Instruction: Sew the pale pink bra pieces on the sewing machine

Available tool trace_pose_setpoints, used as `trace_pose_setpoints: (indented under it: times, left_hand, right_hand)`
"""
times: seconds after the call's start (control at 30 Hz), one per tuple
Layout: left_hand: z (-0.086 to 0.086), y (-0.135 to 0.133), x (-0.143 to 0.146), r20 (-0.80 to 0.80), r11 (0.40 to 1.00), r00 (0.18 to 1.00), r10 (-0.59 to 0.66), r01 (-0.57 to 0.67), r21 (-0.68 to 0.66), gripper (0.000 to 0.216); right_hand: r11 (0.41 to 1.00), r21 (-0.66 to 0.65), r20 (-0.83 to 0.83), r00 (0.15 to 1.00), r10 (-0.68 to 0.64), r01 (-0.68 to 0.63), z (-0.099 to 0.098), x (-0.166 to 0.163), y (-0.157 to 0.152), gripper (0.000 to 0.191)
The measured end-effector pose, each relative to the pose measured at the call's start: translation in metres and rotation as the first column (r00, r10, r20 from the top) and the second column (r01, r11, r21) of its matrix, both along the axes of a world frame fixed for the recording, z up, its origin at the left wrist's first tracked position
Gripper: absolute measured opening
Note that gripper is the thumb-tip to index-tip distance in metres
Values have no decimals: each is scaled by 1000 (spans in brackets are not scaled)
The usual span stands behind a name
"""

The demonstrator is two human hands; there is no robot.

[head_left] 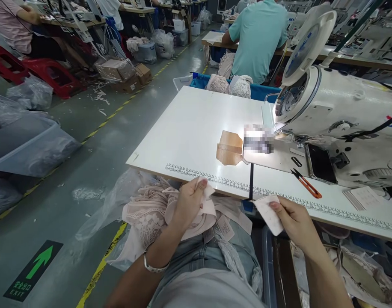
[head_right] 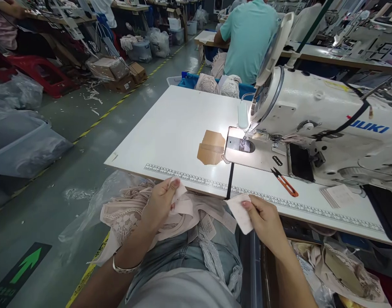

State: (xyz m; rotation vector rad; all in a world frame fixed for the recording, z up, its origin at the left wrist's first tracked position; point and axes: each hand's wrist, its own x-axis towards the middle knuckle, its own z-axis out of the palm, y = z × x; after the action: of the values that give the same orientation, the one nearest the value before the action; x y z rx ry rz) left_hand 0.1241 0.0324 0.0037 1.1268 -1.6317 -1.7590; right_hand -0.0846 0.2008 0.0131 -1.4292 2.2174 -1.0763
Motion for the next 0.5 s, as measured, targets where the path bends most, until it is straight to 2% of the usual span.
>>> trace_pose_setpoints:
  times: [0.13, 0.33, 0.43, 0.5]
  left_hand:
    - [-1, 11, -11, -83, 990, 987, -137, 138, 12, 52]
    - [-13, 41, -31, -194, 939, 931, -310, 331, 91, 40]
    - [-17, 45, -32, -165, 939, 932, -324, 337, 62, 33]
    - [-17, 43, -30, -142, 939, 934, -328, 338, 56, 31]
  right_hand:
    - [1000, 2, 119, 993, 1, -1, -2, 12, -6, 45]
    - [998, -55, 343, 939, -20, 42, -11, 33, -15, 36]
    - [993, -91, 327, 944, -39, 73, -14, 36, -17, 38]
    - [982, -138, 208, 973, -97, 127, -15, 34, -17, 41]
